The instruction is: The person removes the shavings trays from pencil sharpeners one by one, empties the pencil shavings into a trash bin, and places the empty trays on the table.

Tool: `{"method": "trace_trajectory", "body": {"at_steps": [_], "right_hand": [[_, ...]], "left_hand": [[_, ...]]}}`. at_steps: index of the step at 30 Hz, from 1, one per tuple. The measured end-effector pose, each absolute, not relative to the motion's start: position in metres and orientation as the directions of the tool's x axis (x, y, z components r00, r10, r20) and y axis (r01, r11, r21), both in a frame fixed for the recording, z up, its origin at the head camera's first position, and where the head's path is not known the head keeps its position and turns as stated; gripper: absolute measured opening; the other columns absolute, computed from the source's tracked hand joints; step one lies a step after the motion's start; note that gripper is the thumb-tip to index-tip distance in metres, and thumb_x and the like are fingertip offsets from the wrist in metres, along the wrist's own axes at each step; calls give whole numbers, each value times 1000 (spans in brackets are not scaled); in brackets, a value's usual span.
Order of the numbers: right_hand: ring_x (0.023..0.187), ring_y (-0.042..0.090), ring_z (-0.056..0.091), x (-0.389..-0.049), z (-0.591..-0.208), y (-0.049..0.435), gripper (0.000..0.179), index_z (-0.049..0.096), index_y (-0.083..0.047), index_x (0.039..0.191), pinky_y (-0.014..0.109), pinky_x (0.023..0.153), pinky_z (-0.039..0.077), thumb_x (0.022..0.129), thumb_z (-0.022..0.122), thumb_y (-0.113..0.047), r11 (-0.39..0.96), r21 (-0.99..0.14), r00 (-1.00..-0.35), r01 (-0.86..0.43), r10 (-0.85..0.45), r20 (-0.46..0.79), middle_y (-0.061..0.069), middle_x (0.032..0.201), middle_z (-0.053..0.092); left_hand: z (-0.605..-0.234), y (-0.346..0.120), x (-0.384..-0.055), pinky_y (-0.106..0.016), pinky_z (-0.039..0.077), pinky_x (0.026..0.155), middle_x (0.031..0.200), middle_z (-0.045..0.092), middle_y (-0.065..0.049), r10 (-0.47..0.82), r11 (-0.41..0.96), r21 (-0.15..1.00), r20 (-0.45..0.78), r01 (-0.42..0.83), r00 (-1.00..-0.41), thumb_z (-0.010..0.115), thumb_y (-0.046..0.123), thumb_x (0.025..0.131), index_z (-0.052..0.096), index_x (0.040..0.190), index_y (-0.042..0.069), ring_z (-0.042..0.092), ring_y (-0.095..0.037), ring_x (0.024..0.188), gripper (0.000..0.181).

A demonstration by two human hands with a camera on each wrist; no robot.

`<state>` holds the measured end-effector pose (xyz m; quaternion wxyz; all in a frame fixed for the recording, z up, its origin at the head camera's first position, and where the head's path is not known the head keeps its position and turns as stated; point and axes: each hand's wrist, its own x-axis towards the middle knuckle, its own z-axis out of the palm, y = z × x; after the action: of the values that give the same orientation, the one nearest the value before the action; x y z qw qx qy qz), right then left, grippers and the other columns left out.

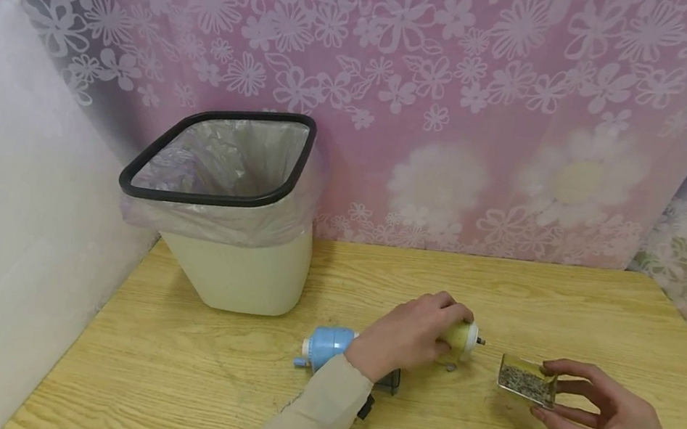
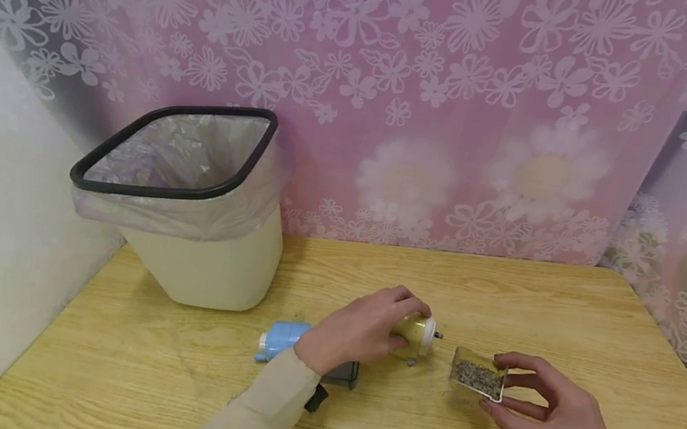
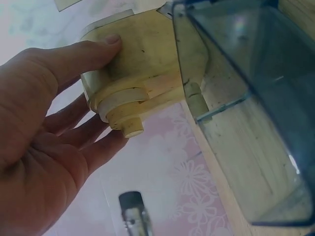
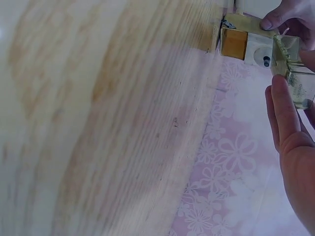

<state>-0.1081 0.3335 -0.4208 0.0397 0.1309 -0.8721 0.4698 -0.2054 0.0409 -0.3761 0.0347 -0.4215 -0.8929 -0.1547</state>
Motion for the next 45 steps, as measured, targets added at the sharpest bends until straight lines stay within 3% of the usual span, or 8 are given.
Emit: {"method": "trace_trajectory", "body": {"at_steps": [10, 18, 25, 29, 32, 39, 45], "right_hand": [[93, 2, 75, -109, -419, 333, 60, 52, 0, 140, 28, 70, 62, 85, 75, 8, 515, -805, -954, -296, -201, 222, -28, 128, 58], [95, -1, 74, -107, -416, 331, 60, 54, -1, 139, 27, 69, 62, 84, 76, 8, 522, -799, -954, -299, -178, 242, -25, 130, 59], [102, -5, 70, -105, -414, 330, 62, 53, 0, 140, 27, 71, 62, 83, 76, 10, 513, -796, -946, -323, -181, 268, -21, 132, 59], [102, -6, 69, -104, -413, 330, 62, 53, 0, 140, 26, 71, 62, 83, 76, 10, 518, -794, -948, -319, -168, 271, -22, 132, 59], [102, -5, 70, -104, -413, 331, 61, 53, 0, 140, 27, 71, 62, 84, 76, 10, 520, -792, -947, -320, -168, 272, -22, 132, 59], [102, -7, 69, -105, -411, 332, 61, 54, 0, 139, 26, 71, 62, 83, 77, 9, 536, -786, -951, -309, -151, 271, -24, 130, 58], [105, -9, 65, -104, -410, 333, 63, 54, 2, 138, 24, 73, 61, 81, 77, 12, 538, -771, -939, -341, -148, 312, -21, 131, 58]], "left_hand": [[-376, 37, -203, -19, 53, 93, 133, 63, 1, 745, 601, 183, 224, 778, -628, 72, 24, 96, 60, 139, 22, 65, -9, 112, 45], [-357, 17, -187, -36, 52, 103, 139, 62, 6, 740, 610, 52, 319, 791, -592, 67, 41, 98, 60, 139, 29, 63, -10, 124, 44], [-326, -30, -178, -39, 52, 100, 132, 67, 3, 717, 570, -115, 552, 813, -425, 70, 39, 96, 66, 132, 26, 66, -15, 118, 38], [-305, -56, -181, -41, 51, 97, 125, 70, 0, 687, 587, -272, 665, 763, -292, 72, 36, 93, 70, 126, 23, 66, -18, 113, 36], [-291, -75, -186, -44, 50, 99, 124, 70, -4, 647, 622, -327, 727, 712, -231, 72, 33, 92, 71, 124, 20, 66, -23, 113, 34], [-271, -118, -194, -56, 45, 102, 127, 69, -14, 521, 679, -281, 835, 679, -176, 72, 26, 90, 71, 124, 12, 63, -33, 120, 37], [-269, -161, -191, -59, 38, 101, 129, 67, -18, 365, 753, -164, 910, 637, -198, 67, 30, 93, 70, 128, 11, 60, -39, 120, 41]]}}
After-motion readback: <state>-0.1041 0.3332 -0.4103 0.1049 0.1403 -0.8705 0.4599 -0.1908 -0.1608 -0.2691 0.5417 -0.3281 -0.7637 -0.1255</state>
